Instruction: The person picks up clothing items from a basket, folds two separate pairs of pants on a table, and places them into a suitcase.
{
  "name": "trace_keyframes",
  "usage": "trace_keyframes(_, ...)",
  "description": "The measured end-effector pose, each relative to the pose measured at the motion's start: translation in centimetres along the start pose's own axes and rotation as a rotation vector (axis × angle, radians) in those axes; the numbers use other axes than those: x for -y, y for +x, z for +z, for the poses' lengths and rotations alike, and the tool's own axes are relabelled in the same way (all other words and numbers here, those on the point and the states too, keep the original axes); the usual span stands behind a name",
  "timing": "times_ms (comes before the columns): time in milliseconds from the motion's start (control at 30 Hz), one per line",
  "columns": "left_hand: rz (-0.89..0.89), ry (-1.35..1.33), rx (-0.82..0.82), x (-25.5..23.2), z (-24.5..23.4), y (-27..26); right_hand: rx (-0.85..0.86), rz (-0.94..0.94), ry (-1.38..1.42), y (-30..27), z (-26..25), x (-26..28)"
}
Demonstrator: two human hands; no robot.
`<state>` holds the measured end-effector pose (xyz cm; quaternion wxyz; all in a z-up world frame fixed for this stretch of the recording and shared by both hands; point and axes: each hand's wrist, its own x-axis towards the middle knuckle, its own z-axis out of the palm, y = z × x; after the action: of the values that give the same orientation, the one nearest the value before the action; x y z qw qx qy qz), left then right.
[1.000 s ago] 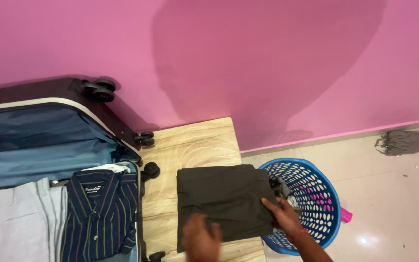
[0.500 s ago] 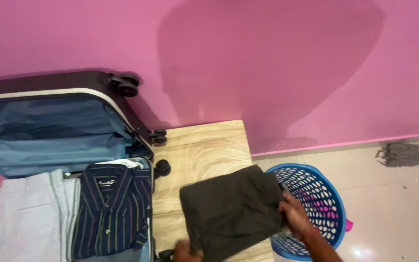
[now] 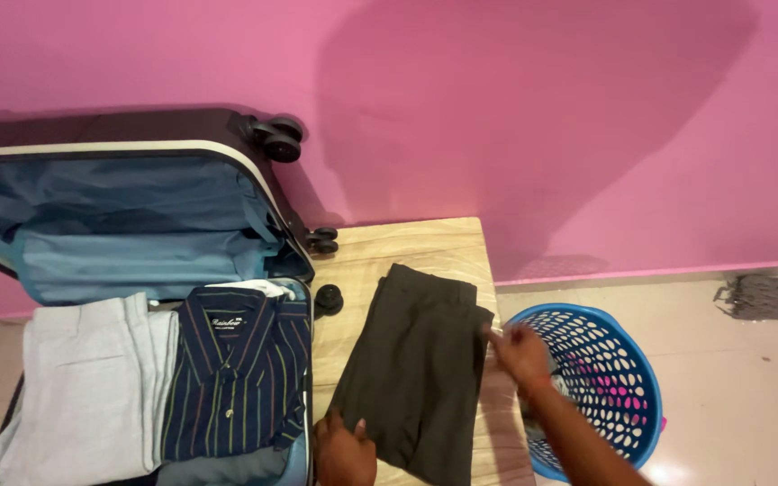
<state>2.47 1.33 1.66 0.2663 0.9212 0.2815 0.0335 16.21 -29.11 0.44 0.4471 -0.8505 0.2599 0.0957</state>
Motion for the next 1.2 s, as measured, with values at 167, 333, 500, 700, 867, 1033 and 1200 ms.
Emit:
trace_keyframes(167, -0.073, 0.185, 0.255, -1.1, -1.2, 1.1, 0.221, 0.339, 0.214, -8.6, 1.8, -2.5)
trace_keyframes(333, 0.005, 0.116, 0.155, -0.7, -0.7, 1.4, 0.353, 0.396, 0.268, -11.8, 1.5, -1.7)
trace_keyframes(500, 0.002, 0.219, 0.181, 2.3, 2.1, 1.7, 0.297, 0.275, 0.291, -11.3, -0.8, -6.4)
trace_keyframes(700, 0.119, 0.412, 0.244, 3.6, 3.4, 2.2, 0.435, 0.346, 0.196, -12.9, 2.8, -13.5)
trace_keyframes(867, -0.057, 0.199, 0.424, 3.6, 2.0, 2.6, 0.577, 0.294, 0.407, -13.5, 4.8, -16.7)
trace_keyframes(1033, 0.173, 0.221, 0.374, 4.6, 2.6, 2.7, 0.717, 0.254, 0.830, -14.5, 4.8, -17.8)
trace_keyframes(1200, 0.206, 0.343, 0.361, 3.3, 1.5, 2.4, 0.607, -0.097, 0.320, -15.0, 4.3, -19.1)
